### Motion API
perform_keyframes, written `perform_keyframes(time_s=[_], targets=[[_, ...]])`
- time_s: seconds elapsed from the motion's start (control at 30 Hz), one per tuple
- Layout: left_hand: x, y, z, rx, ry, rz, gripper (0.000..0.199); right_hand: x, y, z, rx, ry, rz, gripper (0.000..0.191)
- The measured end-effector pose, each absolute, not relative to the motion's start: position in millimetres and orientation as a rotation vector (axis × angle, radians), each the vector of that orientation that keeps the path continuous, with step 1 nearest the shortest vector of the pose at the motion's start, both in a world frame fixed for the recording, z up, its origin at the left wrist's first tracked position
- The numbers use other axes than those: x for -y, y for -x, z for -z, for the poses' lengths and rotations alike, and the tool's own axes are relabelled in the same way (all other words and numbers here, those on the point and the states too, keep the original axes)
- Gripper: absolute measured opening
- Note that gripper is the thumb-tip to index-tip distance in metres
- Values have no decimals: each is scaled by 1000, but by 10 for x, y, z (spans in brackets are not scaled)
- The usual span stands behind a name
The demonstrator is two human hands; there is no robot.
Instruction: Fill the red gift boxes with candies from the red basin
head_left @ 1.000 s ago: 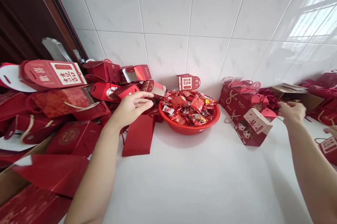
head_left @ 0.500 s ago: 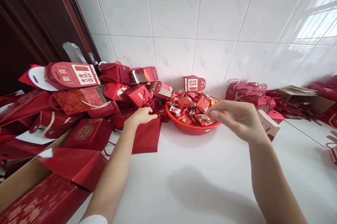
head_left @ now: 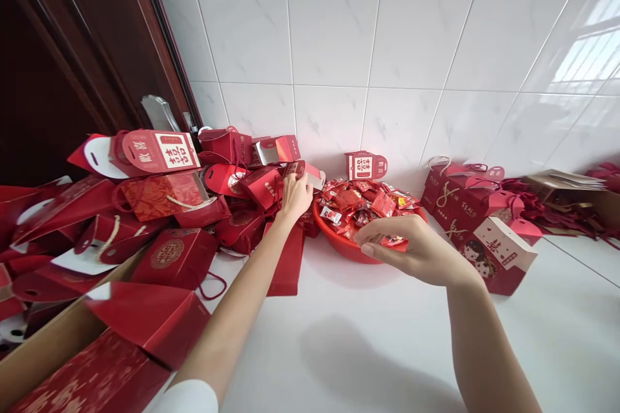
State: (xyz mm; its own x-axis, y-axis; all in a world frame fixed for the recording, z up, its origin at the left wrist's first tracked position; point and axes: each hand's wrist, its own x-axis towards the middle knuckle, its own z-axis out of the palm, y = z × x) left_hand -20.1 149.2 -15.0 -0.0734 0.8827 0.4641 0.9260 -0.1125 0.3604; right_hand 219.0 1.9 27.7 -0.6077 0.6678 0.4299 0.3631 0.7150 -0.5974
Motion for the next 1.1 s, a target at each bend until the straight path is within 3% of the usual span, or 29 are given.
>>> perform_keyframes(time_s=[0.17,0.37,0.53,0.77,0.93,1.1], targets=[[-1530,310,-10,1956,1991,1272,40,-24,-2353,-286,2224,869,-524,16],[-1253,320,-279,1469,1855,2152,30,-42,-2393,-280,1959,873,-347,14],[-658,174,-447,1337,2312,2497,32,20,-2400,-277,1698,776,-308,18],[-75,102,-388,1629,3319,1898,41,257,-2484,-382,2256,885,-452,40],[-157,51,-124,1729,3643,1409,54,243,-2330,-321,2708,985,-671,27],[-358,74,109,1749,3898,1075,65,85,-2208,-190,2788,1338,-704,26]])
